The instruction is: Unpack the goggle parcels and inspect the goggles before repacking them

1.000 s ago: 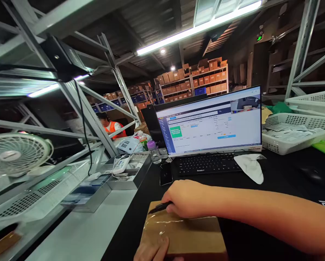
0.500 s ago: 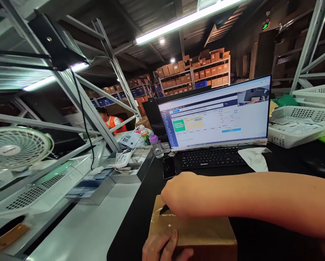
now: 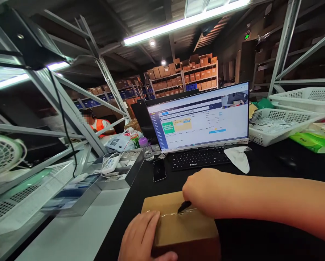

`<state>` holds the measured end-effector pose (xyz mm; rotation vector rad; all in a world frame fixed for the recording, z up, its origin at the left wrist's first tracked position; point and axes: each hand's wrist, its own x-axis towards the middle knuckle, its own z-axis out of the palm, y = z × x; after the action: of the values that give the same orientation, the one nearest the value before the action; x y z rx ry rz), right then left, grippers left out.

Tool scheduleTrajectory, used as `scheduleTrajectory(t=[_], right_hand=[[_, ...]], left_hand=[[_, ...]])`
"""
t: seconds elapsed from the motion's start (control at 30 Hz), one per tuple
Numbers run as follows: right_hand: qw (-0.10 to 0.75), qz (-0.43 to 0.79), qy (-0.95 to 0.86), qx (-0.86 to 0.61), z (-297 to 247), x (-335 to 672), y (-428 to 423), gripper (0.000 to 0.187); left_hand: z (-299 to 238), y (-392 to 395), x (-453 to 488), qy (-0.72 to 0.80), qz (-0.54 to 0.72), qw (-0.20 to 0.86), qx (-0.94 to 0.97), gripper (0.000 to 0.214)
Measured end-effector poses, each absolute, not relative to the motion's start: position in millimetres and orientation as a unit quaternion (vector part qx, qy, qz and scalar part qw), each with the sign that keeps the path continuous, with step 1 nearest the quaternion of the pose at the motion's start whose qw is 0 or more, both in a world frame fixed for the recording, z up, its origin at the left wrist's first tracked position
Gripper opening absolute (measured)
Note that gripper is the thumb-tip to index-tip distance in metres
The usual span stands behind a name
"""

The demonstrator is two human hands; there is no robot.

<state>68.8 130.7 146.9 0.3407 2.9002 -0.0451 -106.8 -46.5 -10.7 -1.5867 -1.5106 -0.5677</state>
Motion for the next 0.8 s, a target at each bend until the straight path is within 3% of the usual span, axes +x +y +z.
scheduleTrajectory(t=[0.17, 0.27, 0.33, 0.43, 0.5, 0.63, 0.8], right_hand=[[0.080, -0.050, 0.979, 0.180, 146.5, 107.4, 153.5, 0.024], [0.008, -0.124, 0.967, 0.221, 138.8, 116.9, 167.1, 0.023], [-0.072, -0.183, 0.950, 0.242, 124.2, 111.4, 174.1, 0.033], [-0.137, -0.266, 0.921, 0.249, 89.8, 90.9, 180.9, 0.062], [-0.126, -0.329, 0.909, 0.221, 64.7, 76.9, 184.1, 0.073], [-0.075, -0.515, 0.835, 0.181, 29.9, 64.4, 188.8, 0.064], [-0.096, -0.587, 0.782, 0.186, 18.4, 67.0, 189.8, 0.063]], left_hand=[[18.9, -40.5, -111.9, -0.578, -0.163, 0.441, -0.667, 0.072], [19.0, -38.3, -112.2, -0.565, -0.167, 0.432, -0.682, 0.069], [19.9, -35.3, -110.3, -0.558, -0.182, 0.414, -0.695, 0.070], [30.0, -29.0, -102.8, -0.608, -0.218, 0.314, -0.696, 0.062], [41.3, -24.6, -96.2, -0.665, -0.229, 0.218, -0.677, 0.058], [57.9, -18.3, -90.5, -0.709, -0.225, 0.107, -0.660, 0.060], [48.8, -19.5, -98.5, -0.659, -0.202, 0.166, -0.705, 0.068]])
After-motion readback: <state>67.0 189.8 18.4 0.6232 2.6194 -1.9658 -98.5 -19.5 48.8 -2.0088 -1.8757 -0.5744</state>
